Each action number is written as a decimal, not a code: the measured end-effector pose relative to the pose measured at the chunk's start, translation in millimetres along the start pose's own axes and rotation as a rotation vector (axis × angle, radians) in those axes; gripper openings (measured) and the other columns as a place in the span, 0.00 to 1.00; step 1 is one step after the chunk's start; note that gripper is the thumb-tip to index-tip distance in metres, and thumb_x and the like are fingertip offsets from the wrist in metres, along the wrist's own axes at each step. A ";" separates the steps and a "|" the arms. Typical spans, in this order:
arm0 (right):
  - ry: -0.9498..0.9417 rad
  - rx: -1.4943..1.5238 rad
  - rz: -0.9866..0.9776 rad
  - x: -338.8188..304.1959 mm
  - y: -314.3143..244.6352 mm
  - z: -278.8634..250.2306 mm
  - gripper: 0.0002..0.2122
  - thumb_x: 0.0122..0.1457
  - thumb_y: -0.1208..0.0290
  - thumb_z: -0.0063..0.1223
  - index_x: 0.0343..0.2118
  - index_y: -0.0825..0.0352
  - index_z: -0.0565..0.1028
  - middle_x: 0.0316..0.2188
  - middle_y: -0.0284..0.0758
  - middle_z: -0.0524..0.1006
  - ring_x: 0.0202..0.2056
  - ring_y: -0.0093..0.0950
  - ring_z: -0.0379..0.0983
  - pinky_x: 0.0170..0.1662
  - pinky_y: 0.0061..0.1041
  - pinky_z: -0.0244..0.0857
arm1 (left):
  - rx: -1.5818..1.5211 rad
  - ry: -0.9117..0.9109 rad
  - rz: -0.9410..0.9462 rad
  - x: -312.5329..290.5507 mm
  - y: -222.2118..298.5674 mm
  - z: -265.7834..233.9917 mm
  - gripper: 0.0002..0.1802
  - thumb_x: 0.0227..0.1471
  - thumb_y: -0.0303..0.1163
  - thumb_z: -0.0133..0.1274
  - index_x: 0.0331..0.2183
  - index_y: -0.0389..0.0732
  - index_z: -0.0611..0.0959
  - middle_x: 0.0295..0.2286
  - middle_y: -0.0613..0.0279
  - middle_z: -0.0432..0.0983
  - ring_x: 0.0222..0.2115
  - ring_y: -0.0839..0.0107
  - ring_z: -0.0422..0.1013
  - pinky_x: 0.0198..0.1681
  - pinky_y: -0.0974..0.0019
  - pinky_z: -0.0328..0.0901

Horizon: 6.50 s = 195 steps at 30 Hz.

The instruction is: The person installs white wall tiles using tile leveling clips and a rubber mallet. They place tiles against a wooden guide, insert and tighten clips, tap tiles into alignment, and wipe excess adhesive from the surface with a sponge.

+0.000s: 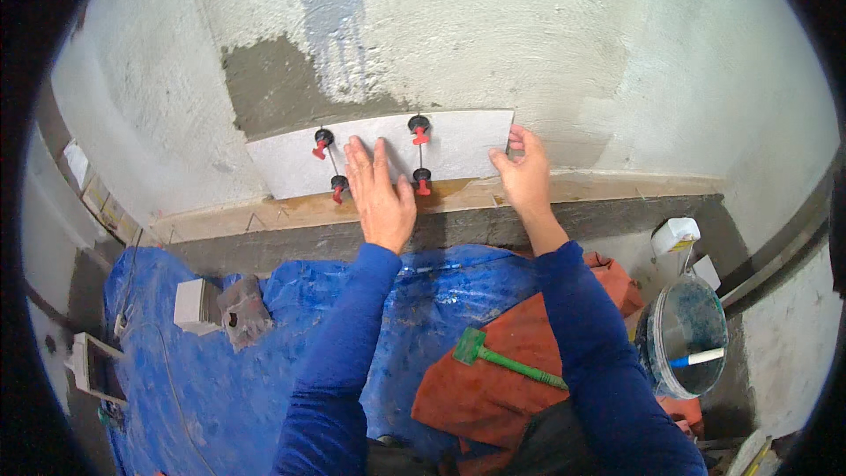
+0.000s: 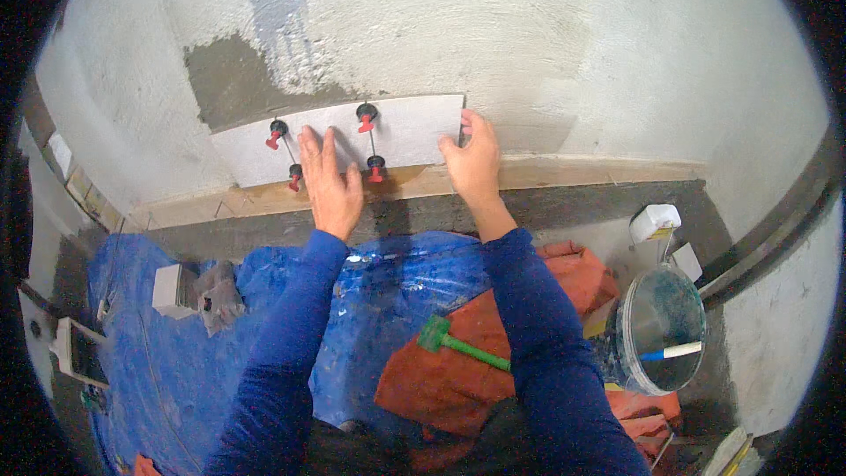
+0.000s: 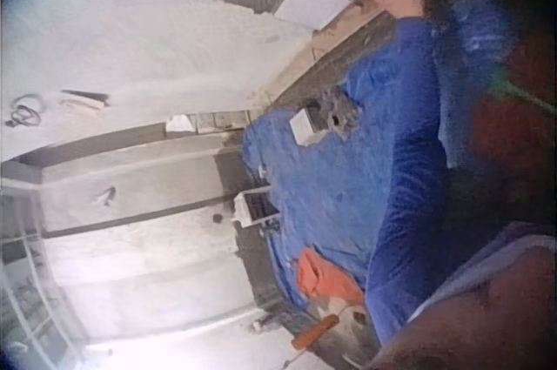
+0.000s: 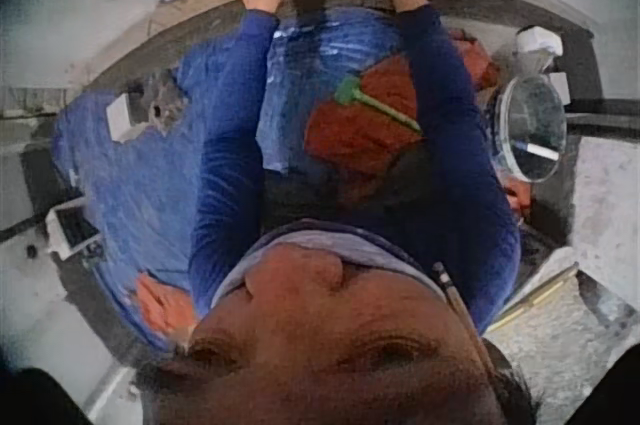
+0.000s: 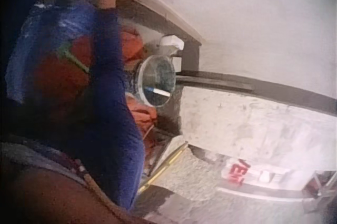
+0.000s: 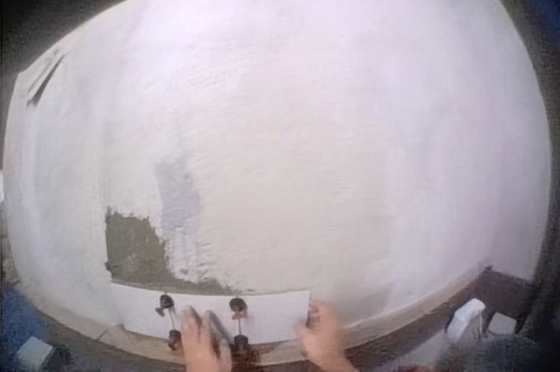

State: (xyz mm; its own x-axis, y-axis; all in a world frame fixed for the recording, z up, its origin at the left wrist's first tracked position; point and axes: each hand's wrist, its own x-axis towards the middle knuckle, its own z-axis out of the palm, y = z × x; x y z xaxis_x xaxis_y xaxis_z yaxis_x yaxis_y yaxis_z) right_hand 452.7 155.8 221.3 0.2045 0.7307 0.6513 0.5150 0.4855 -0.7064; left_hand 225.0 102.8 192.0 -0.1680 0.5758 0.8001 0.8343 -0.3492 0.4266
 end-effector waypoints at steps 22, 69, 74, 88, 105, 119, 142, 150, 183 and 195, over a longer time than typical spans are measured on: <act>-0.058 0.159 0.038 1.0 20.5 1.2 0.26 0.53 0.74 0.63 0.56 0.73 0.72 0.49 0.44 0.77 0.48 0.31 0.74 0.50 0.33 0.71 | 0.000 0.579 -0.466 18.7 -84.9 -39.0 0.24 0.54 0.32 0.54 0.52 0.35 0.73 0.53 0.43 0.65 0.58 0.44 0.57 0.62 0.44 0.50; 0.157 -0.262 0.023 -12.8 -1.7 26.7 0.36 0.41 0.55 0.79 0.45 0.74 0.70 0.41 0.48 0.76 0.44 0.42 0.75 0.47 0.39 0.71 | -0.354 0.270 -0.497 36.2 -189.7 -101.0 0.28 0.51 0.31 0.66 0.52 0.31 0.76 0.46 0.53 0.76 0.47 0.66 0.72 0.53 0.64 0.66; 0.191 -0.289 -0.004 -14.3 -1.7 37.0 0.38 0.39 0.53 0.79 0.48 0.72 0.68 0.44 0.49 0.72 0.49 0.48 0.70 0.50 0.44 0.66 | -0.204 0.295 -0.504 38.8 -183.4 -96.0 0.36 0.44 0.40 0.75 0.49 0.31 0.78 0.43 0.54 0.77 0.45 0.65 0.73 0.51 0.63 0.68; 0.186 -0.286 0.026 -9.2 3.6 40.2 0.38 0.40 0.49 0.77 0.46 0.70 0.68 0.46 0.47 0.73 0.50 0.48 0.71 0.51 0.44 0.67 | -0.087 0.313 -0.467 43.0 -189.3 -95.3 0.37 0.39 0.48 0.77 0.43 0.31 0.81 0.36 0.57 0.79 0.38 0.68 0.74 0.46 0.64 0.69; 0.135 -0.359 0.017 3.1 -3.7 33.6 0.35 0.37 0.46 0.78 0.37 0.69 0.70 0.38 0.47 0.76 0.41 0.50 0.75 0.42 0.46 0.70 | 0.118 0.194 -0.446 59.8 -187.3 -114.3 0.38 0.35 0.54 0.77 0.34 0.31 0.81 0.30 0.57 0.78 0.31 0.68 0.73 0.39 0.64 0.70; 0.172 -0.395 -0.104 3.6 6.6 34.7 0.41 0.39 0.44 0.76 0.46 0.76 0.73 0.40 0.52 0.78 0.43 0.50 0.76 0.46 0.45 0.70 | 0.202 0.231 -0.441 56.7 -182.5 -109.4 0.33 0.37 0.54 0.75 0.32 0.35 0.82 0.30 0.55 0.80 0.31 0.61 0.74 0.39 0.59 0.70; -0.044 -0.207 0.137 18.3 1.6 -22.8 0.26 0.55 0.58 0.69 0.49 0.73 0.74 0.35 0.35 0.78 0.34 0.24 0.74 0.36 0.26 0.69 | -0.320 0.566 -0.715 32.3 -219.5 -135.3 0.10 0.52 0.31 0.64 0.33 0.33 0.86 0.28 0.50 0.83 0.30 0.59 0.78 0.38 0.58 0.71; -0.100 -0.186 0.192 19.1 11.1 -22.8 0.26 0.54 0.57 0.69 0.49 0.72 0.76 0.37 0.39 0.81 0.34 0.28 0.77 0.37 0.28 0.71 | -0.192 0.548 -0.677 28.2 -199.5 -143.8 0.12 0.53 0.35 0.63 0.32 0.34 0.86 0.28 0.52 0.82 0.31 0.61 0.77 0.38 0.59 0.70; 0.136 0.038 -0.051 12.1 -2.2 -1.9 0.15 0.54 0.68 0.68 0.41 0.69 0.78 0.32 0.40 0.80 0.30 0.33 0.78 0.35 0.33 0.72 | 0.214 0.144 0.171 59.6 24.1 -3.9 0.18 0.49 0.24 0.62 0.45 0.43 0.85 0.46 0.54 0.75 0.51 0.51 0.66 0.56 0.51 0.62; 0.379 0.098 -0.091 52.7 -26.2 -98.9 0.08 0.56 0.69 0.66 0.31 0.67 0.79 0.25 0.34 0.80 0.28 0.25 0.76 0.34 0.27 0.70 | -0.259 0.492 0.015 83.5 22.9 -108.2 0.14 0.60 0.34 0.61 0.44 0.38 0.85 0.41 0.59 0.77 0.41 0.71 0.73 0.44 0.69 0.67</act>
State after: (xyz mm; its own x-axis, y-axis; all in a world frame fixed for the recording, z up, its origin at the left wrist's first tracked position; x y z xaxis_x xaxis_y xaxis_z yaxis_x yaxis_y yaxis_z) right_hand 532.3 134.1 301.5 0.4638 0.4631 0.7553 0.4669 0.5968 -0.6526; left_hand 173.2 62.9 314.1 -0.4343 0.1783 0.8829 0.6927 -0.5605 0.4539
